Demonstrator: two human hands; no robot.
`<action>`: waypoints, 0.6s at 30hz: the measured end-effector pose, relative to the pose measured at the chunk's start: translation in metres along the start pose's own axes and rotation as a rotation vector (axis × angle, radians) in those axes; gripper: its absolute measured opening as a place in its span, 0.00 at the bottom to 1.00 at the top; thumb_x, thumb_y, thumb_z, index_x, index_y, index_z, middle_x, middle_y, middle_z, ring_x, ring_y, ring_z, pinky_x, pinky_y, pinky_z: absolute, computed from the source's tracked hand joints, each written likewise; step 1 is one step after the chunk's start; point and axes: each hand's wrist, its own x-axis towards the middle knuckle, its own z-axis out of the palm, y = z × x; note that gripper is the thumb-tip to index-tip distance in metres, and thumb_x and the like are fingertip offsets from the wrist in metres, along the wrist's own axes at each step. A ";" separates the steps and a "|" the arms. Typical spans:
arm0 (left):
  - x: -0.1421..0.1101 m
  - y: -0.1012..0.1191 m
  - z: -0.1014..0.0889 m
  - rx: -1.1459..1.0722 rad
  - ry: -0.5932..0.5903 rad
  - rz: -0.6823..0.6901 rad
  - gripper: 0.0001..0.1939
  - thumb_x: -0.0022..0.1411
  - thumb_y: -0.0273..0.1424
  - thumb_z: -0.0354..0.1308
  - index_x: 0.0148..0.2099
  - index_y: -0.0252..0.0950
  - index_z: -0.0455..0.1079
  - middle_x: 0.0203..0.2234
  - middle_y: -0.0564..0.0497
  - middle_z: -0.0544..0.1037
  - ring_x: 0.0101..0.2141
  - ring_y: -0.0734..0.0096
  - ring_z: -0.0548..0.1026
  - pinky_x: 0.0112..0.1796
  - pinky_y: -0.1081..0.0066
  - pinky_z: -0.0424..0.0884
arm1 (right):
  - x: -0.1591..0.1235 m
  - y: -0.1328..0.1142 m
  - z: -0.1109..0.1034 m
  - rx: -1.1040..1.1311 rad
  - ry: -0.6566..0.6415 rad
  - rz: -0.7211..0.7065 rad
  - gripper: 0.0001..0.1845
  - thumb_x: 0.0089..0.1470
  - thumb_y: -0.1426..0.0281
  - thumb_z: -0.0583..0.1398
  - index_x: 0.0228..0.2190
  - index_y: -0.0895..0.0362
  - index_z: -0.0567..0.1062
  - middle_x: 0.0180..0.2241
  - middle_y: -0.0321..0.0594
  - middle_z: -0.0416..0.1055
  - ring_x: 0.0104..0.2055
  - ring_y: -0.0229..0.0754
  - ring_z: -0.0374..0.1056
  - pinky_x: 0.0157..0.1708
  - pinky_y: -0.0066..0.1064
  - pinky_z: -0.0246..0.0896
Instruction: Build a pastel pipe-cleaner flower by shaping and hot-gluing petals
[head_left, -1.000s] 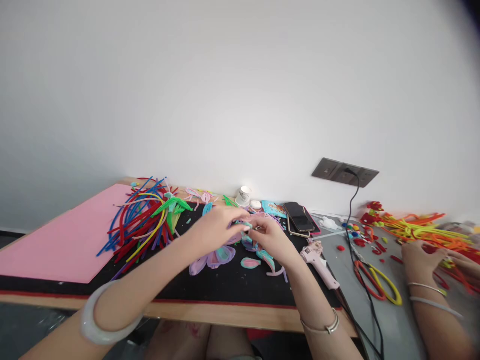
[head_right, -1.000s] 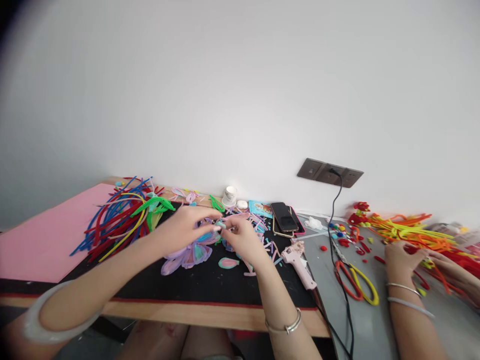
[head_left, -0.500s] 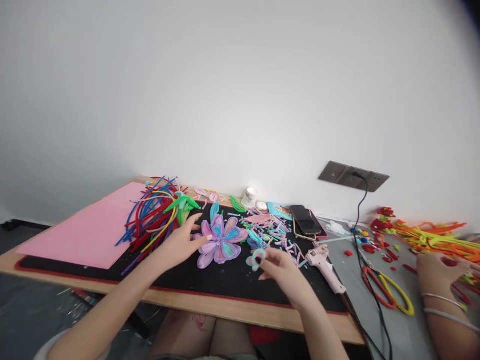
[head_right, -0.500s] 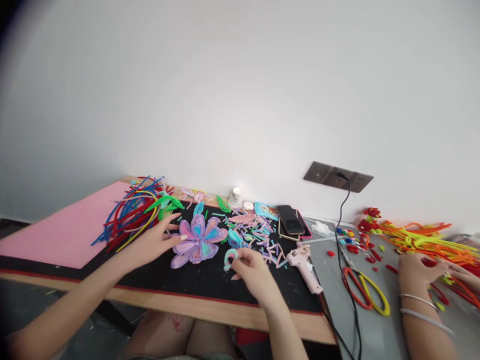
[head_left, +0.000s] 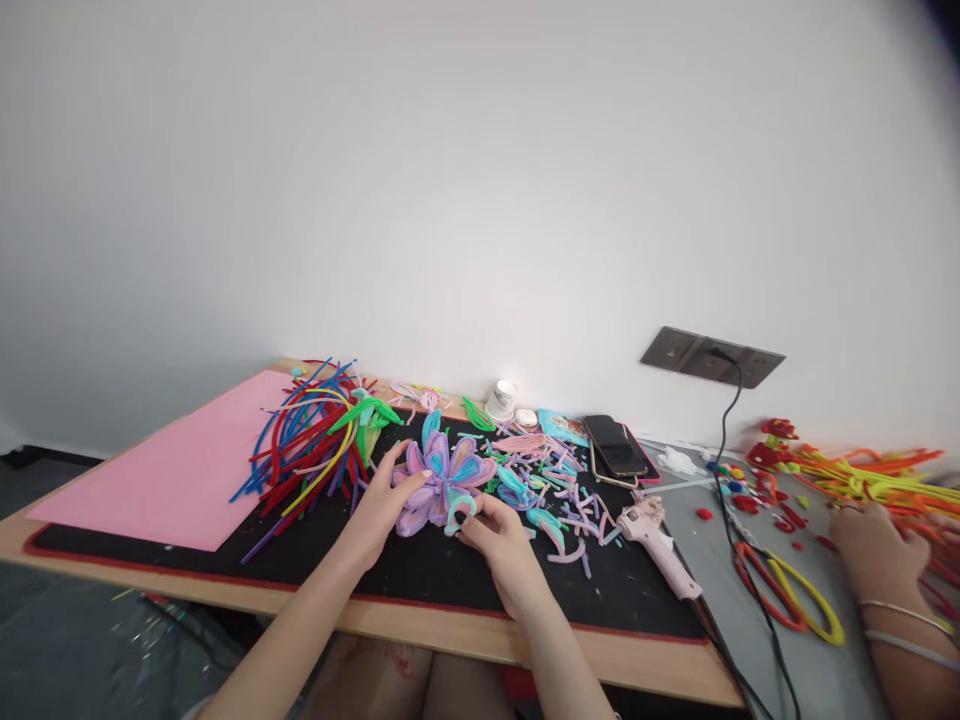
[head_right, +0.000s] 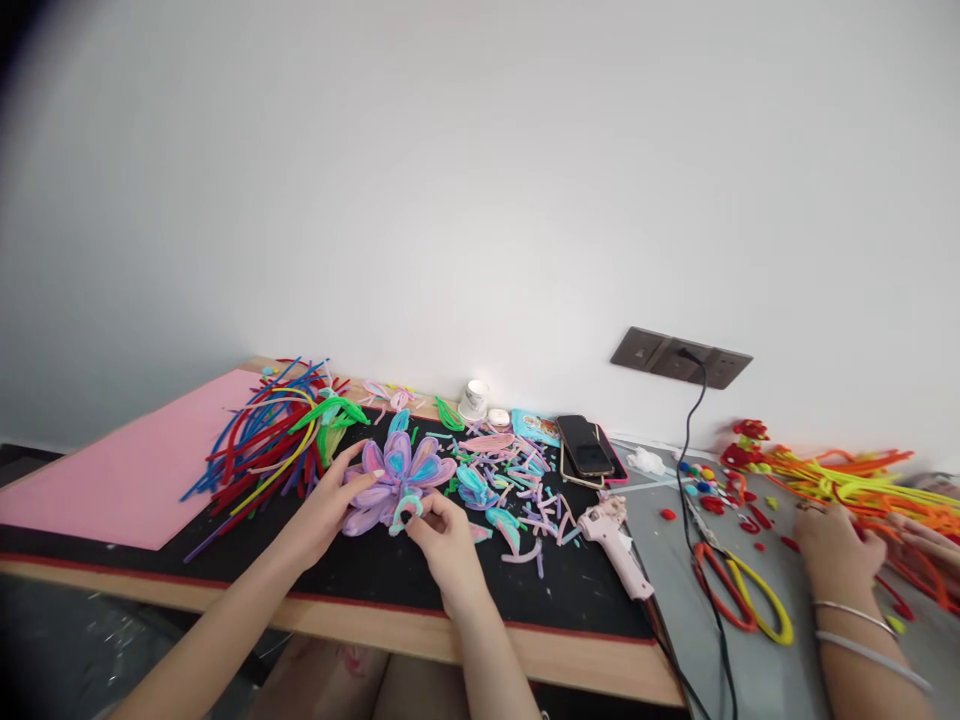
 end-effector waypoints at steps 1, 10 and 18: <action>0.000 -0.001 -0.001 -0.011 0.008 -0.005 0.40 0.52 0.38 0.64 0.64 0.41 0.53 0.50 0.44 0.73 0.49 0.58 0.74 0.50 0.62 0.69 | 0.000 0.000 0.000 0.019 -0.008 0.000 0.15 0.41 0.61 0.68 0.23 0.57 0.70 0.28 0.35 0.67 0.33 0.37 0.62 0.35 0.27 0.58; -0.001 0.010 -0.013 0.067 0.059 0.052 0.34 0.55 0.37 0.59 0.63 0.41 0.54 0.60 0.42 0.64 0.58 0.57 0.66 0.53 0.62 0.67 | 0.006 -0.003 0.015 0.075 -0.044 0.004 0.15 0.40 0.63 0.68 0.22 0.57 0.69 0.28 0.35 0.68 0.32 0.38 0.64 0.36 0.28 0.60; 0.006 0.004 -0.023 0.171 0.053 0.069 0.36 0.60 0.39 0.54 0.66 0.39 0.46 0.62 0.38 0.62 0.60 0.58 0.64 0.54 0.62 0.66 | 0.011 -0.005 0.021 0.015 -0.037 0.030 0.16 0.38 0.60 0.68 0.21 0.57 0.69 0.27 0.35 0.67 0.30 0.37 0.64 0.35 0.29 0.63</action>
